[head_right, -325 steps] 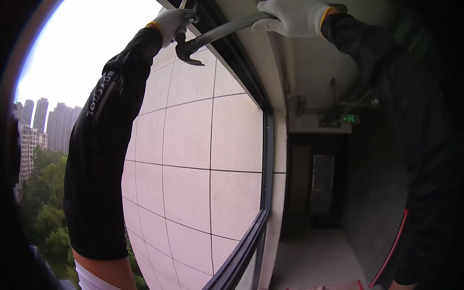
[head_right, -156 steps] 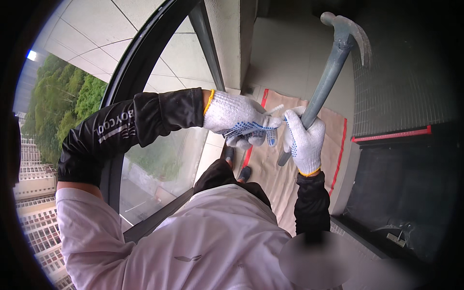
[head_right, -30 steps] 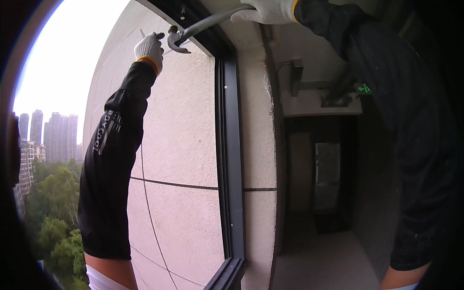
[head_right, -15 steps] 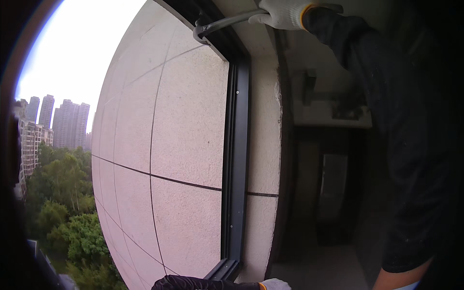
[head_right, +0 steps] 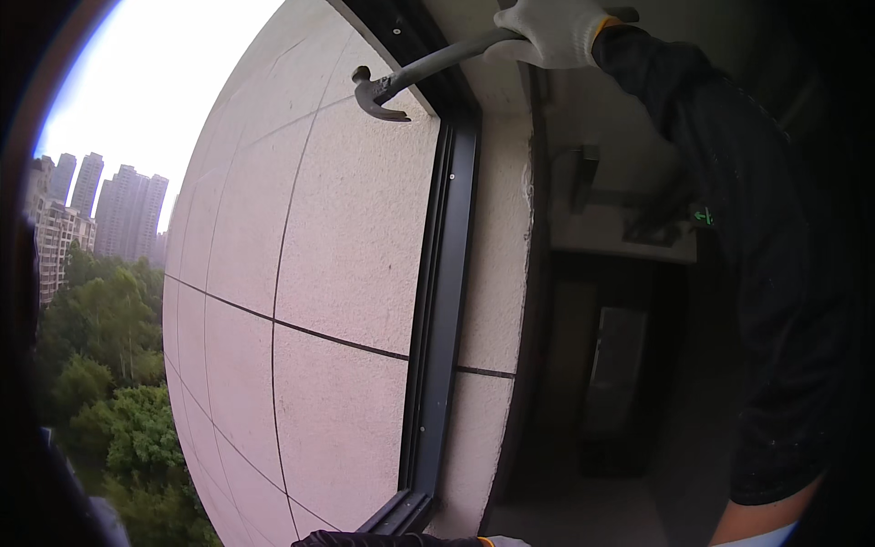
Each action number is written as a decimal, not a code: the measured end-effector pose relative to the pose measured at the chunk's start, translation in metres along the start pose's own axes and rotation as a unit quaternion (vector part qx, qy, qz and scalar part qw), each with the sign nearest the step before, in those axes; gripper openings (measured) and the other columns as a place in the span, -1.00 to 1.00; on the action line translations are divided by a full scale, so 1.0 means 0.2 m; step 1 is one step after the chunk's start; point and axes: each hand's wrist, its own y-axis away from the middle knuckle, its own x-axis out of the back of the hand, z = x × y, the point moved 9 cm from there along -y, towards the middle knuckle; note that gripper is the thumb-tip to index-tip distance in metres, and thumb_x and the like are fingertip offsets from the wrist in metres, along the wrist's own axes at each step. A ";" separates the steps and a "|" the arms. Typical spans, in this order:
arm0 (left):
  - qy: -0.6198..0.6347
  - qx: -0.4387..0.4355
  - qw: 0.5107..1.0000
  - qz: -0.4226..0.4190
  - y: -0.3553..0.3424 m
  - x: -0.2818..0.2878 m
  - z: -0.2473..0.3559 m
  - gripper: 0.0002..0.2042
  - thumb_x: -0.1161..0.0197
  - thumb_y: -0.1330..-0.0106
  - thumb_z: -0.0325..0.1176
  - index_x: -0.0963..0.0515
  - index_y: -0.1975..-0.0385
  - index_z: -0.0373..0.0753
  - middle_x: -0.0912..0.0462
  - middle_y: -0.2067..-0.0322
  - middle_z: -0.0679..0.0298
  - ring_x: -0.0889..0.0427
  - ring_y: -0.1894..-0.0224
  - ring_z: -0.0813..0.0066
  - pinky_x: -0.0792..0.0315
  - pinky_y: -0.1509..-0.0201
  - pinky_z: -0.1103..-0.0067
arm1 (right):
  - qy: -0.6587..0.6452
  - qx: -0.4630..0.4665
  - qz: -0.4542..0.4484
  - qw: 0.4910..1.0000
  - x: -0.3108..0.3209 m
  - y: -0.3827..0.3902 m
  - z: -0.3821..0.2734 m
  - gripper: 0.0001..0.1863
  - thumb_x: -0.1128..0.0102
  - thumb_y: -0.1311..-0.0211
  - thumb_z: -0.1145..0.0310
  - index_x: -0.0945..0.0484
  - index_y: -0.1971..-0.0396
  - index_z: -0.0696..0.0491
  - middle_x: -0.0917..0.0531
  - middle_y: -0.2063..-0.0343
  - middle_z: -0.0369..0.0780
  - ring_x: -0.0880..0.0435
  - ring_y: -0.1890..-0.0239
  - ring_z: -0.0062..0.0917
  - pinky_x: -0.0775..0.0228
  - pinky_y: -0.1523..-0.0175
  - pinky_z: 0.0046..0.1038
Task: Adjusting a window frame with a hammer and setting up a laser level on a tripod on a balcony.
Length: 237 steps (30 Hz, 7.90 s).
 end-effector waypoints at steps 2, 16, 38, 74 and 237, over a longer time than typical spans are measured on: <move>-0.016 -0.014 1.000 0.013 -0.01 -0.04 -0.01 -0.40 -0.13 -0.37 0.26 -0.75 0.41 -0.25 -0.72 0.37 -0.08 -0.72 0.23 -0.06 -0.53 0.12 0.15 | 0.008 -0.063 -0.045 0.997 -0.03 -0.05 0.05 -0.35 -0.03 -0.33 -0.27 -0.71 0.36 0.10 -0.71 0.46 0.06 -0.71 0.31 0.04 -0.51 0.17 0.03; 0.006 -0.025 0.999 -0.025 0.01 -0.05 0.06 -0.41 -0.18 -0.34 0.25 -0.73 0.43 -0.26 -0.71 0.43 -0.05 -0.71 0.32 0.03 -0.50 0.18 0.19 | -0.020 -0.123 -0.064 0.990 -0.09 -0.02 0.02 -0.34 -0.02 -0.34 -0.26 -0.72 0.34 0.12 -0.71 0.45 0.09 -0.71 0.29 0.05 -0.51 0.15 0.03; -0.013 -0.019 0.998 -0.054 0.02 -0.09 0.04 -0.42 -0.19 -0.27 0.29 -0.77 0.37 -0.19 -0.74 0.34 -0.05 -0.73 0.20 0.00 -0.51 0.09 0.16 | 0.011 -0.090 -0.007 0.996 -0.06 -0.04 0.05 -0.31 -0.01 -0.34 -0.28 -0.72 0.37 0.14 -0.71 0.43 0.08 -0.71 0.28 0.06 -0.52 0.13 0.02; 0.228 0.460 0.848 0.130 0.15 -1.42 -0.60 -0.49 0.05 -0.50 0.10 -0.63 0.03 -0.24 -0.70 0.07 -0.06 -0.65 -0.06 -0.06 -0.45 -0.16 0.16 | -0.505 -0.592 -0.625 0.064 0.30 5.86 -3.55 -0.37 -0.13 -0.38 -0.15 -0.56 -0.02 0.19 -0.71 0.48 -0.10 -0.67 0.41 -0.15 -0.45 0.28 -0.11; -0.304 0.671 -0.403 0.542 13.83 -8.07 18.85 -0.76 -0.39 -0.11 -0.57 -0.61 0.20 -0.44 -0.75 0.26 0.19 -0.73 0.22 0.44 -0.54 0.09 0.48 | -0.741 0.567 -0.353 0.074 22.67 -1.38 1.96 -0.62 -0.22 -0.30 0.14 -0.60 0.26 0.22 -0.51 0.66 -0.28 -0.52 0.72 -0.51 -0.46 0.62 -0.38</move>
